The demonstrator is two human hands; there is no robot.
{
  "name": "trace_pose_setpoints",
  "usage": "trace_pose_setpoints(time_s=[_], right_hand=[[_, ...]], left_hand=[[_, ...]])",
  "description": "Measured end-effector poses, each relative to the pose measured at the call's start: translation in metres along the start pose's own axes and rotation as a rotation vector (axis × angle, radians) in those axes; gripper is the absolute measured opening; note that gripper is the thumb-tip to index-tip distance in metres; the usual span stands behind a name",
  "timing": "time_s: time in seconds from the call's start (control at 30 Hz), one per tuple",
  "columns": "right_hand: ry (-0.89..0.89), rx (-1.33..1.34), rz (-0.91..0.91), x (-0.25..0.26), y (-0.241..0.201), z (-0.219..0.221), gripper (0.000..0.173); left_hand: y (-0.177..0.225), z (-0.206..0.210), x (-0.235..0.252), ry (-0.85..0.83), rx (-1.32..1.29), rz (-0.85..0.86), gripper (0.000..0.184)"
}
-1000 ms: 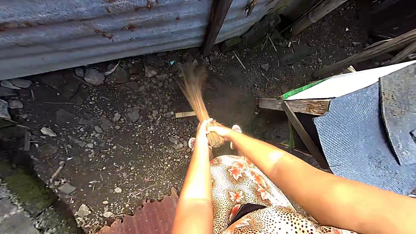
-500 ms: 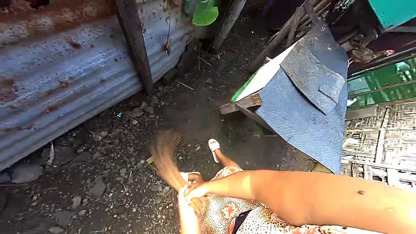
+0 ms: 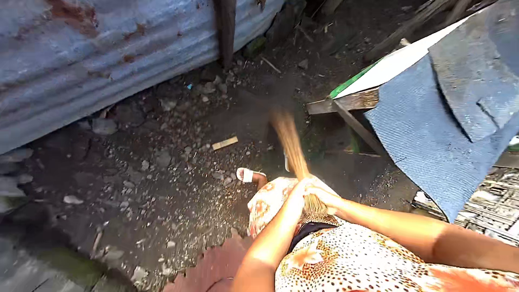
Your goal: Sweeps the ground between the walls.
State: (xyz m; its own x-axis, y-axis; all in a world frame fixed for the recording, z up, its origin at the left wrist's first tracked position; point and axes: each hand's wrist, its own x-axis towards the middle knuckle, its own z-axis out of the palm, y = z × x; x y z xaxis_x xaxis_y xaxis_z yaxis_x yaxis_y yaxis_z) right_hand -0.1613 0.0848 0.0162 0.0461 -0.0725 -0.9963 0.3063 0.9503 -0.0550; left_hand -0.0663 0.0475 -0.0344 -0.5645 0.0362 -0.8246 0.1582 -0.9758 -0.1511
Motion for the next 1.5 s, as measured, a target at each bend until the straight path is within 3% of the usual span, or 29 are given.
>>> trace_pose_setpoints(time_s=[0.1, 0.2, 0.33, 0.43, 0.57, 0.63, 0.7, 0.77, 0.83, 1.0, 1.07, 1.17, 1.27, 1.37, 1.5], right_hand=[[0.005, -0.001, 0.057, 0.024, -0.008, 0.028, 0.016], [-0.274, -0.307, 0.047, 0.070, -0.006, 0.075, 0.034], [-0.529, -0.664, 0.003, 0.088, -0.010, 0.152, 0.049], [-0.608, -0.830, -0.031, 0.075, -0.028, 0.146, 0.058], [-0.497, -0.776, 0.006, 0.047, -0.042, 0.075, 0.067], [-0.399, -0.647, 0.028, 0.022, -0.040, 0.053, 0.062], [-0.299, -0.491, 0.010, 0.008, -0.036, 0.048, 0.044], [-0.215, -0.381, 0.014, 0.010, -0.036, 0.059, 0.024], [-0.190, -0.382, 0.051, 0.029, -0.040, 0.082, 0.015], [-0.486, -0.772, 0.067, 0.085, -0.066, 0.165, 0.024], [-0.569, -0.876, 0.034, 0.089, -0.076, 0.182, 0.031], [-0.595, -0.982, 0.019, 0.078, -0.104, 0.181, 0.053], [-0.572, -1.064, 0.046, 0.050, -0.136, 0.171, 0.064], [-0.603, -1.044, 0.114, 0.036, -0.177, 0.166, 0.057], [-0.609, -1.088, 0.223, 0.043, -0.247, 0.176, 0.031]], left_hand=[[0.012, -0.029, -0.014, 0.042, -0.018, 0.064, 0.011], [0.020, -0.087, -0.031, 0.262, -0.204, 0.234, 0.016], [0.026, -0.139, -0.073, 0.363, -0.600, 0.535, 0.025], [0.018, -0.121, -0.072, 0.447, -0.643, 0.655, 0.023], [-0.002, -0.068, -0.042, 0.471, -0.485, 0.640, 0.007], [-0.004, -0.046, -0.042, 0.362, -0.407, 0.524, 0.009], [0.005, -0.035, -0.040, 0.249, -0.352, 0.382, 0.005], [0.021, -0.038, -0.039, 0.149, -0.346, 0.272, 0.011], [0.033, -0.058, -0.039, 0.135, -0.414, 0.282, 0.015], [0.062, -0.128, -0.055, 0.309, -0.674, 0.627, 0.015], [0.072, -0.136, -0.057, 0.370, -0.783, 0.701, 0.016], [0.083, -0.118, -0.060, 0.477, -0.810, 0.736, 0.005], [0.090, -0.088, -0.073, 0.435, -0.756, 0.748, 0.033], [0.115, -0.061, -0.092, 0.318, -0.765, 0.710, 0.045], [0.170, -0.033, -0.082, 0.229, -0.901, 0.691, 0.022]])
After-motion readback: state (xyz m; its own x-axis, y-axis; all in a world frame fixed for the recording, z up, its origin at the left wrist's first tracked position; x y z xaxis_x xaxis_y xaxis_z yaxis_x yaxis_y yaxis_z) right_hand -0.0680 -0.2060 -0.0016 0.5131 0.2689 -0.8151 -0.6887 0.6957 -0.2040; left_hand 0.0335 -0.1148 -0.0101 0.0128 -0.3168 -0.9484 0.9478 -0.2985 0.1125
